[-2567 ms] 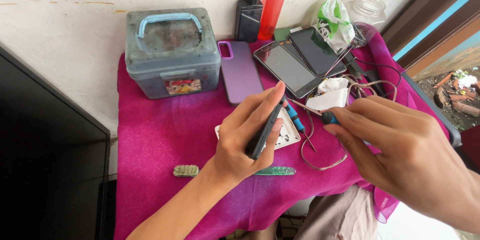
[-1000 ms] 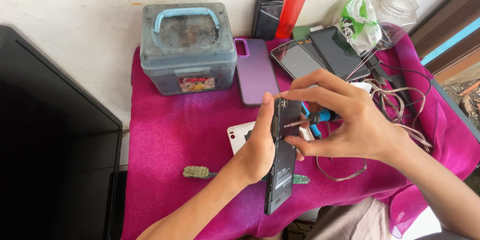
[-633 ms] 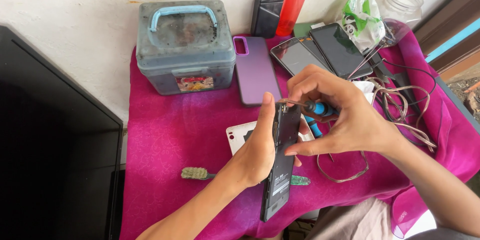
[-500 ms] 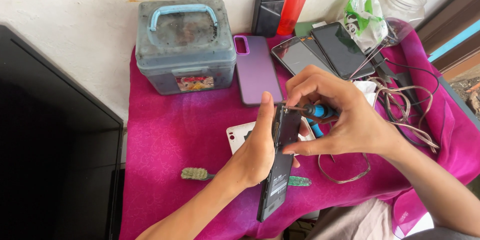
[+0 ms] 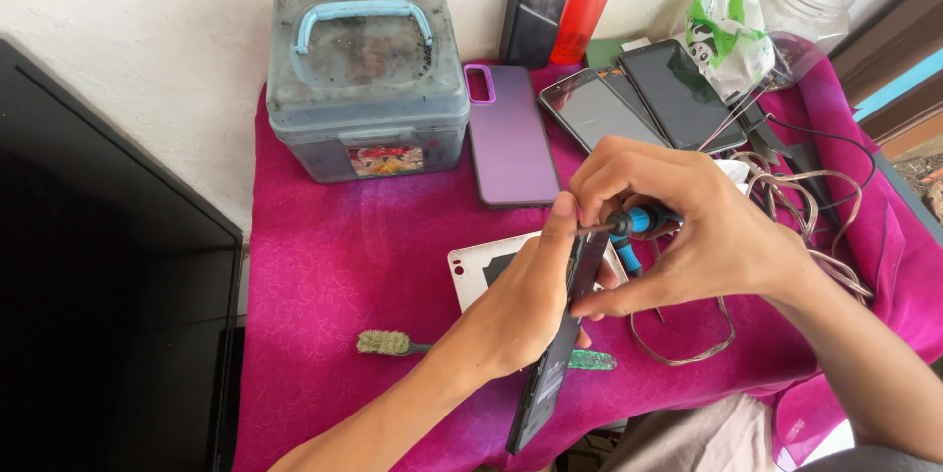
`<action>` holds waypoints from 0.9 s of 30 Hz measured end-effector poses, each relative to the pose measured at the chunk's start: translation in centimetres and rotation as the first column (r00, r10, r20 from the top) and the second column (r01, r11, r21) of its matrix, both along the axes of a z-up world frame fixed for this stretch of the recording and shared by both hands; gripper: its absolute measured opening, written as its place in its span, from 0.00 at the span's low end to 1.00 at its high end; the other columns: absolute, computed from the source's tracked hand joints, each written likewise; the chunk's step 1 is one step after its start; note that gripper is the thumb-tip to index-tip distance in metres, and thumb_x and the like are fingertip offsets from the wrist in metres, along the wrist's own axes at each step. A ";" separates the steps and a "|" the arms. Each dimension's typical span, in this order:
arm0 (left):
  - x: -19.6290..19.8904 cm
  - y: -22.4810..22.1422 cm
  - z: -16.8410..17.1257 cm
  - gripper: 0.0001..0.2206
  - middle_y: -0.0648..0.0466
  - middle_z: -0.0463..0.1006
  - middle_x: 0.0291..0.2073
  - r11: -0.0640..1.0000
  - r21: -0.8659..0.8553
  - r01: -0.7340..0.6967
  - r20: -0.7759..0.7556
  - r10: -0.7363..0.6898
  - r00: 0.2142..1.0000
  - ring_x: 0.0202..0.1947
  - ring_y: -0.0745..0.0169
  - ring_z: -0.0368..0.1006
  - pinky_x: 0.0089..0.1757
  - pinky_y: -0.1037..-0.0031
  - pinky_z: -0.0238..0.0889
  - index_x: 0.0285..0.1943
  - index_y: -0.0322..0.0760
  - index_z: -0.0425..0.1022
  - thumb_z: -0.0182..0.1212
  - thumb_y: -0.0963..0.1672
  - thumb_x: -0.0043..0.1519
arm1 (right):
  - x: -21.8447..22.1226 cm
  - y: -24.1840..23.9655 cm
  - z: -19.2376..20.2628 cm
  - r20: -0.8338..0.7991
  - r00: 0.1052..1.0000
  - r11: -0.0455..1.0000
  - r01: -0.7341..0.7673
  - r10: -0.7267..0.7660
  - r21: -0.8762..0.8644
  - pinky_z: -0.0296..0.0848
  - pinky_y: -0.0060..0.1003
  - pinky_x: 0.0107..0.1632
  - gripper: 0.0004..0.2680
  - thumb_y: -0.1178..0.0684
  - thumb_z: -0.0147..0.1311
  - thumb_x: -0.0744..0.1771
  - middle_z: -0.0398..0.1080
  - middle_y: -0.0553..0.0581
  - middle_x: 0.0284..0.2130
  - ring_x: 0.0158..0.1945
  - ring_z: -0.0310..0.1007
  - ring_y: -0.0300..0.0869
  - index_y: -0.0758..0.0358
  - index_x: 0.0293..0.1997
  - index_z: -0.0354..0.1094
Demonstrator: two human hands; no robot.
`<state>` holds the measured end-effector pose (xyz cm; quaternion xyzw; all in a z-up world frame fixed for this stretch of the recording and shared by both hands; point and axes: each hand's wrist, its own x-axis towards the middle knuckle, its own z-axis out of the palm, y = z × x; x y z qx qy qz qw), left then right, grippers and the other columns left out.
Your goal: Disassembling a smartphone and cleaning its internal components using a screwdriver and a brush.
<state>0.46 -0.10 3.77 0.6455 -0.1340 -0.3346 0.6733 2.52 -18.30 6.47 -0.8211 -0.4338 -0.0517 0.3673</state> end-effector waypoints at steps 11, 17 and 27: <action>0.3 0.1 0.5 0.40 0.46 0.71 0.27 0.994 0.098 0.048 0.001 -0.048 0.999 0.28 0.56 0.69 0.34 0.72 0.71 0.34 0.31 0.71 0.15 0.62 0.57 | -0.1 -0.3 0.0 0.125 0.991 0.997 0.055 -0.046 -0.062 0.72 0.29 0.36 0.21 0.45 0.78 0.54 0.70 0.52 0.32 0.31 0.68 0.38 0.60 0.36 0.65; 0.4 0.1 0.1 0.38 0.49 0.69 0.24 0.993 0.106 0.053 0.035 -0.057 0.998 0.23 0.55 0.70 0.35 0.72 0.68 0.32 0.32 0.69 0.16 0.62 0.59 | -0.1 -0.4 -0.5 0.153 0.986 0.997 0.072 -0.065 -0.038 0.69 0.29 0.34 0.20 0.44 0.77 0.54 0.69 0.50 0.29 0.32 0.69 0.38 0.60 0.35 0.66; 0.6 -0.2 -1.4 0.40 0.44 0.72 0.26 0.988 -0.154 0.012 -0.062 -0.022 0.998 0.29 0.56 0.70 0.29 0.67 0.75 0.39 0.27 0.73 0.22 0.63 0.60 | -0.2 -0.3 -0.4 -0.024 0.998 0.998 0.059 -0.058 0.024 0.74 0.24 0.32 0.21 0.50 0.78 0.54 0.72 0.56 0.40 0.33 0.67 0.37 0.61 0.44 0.69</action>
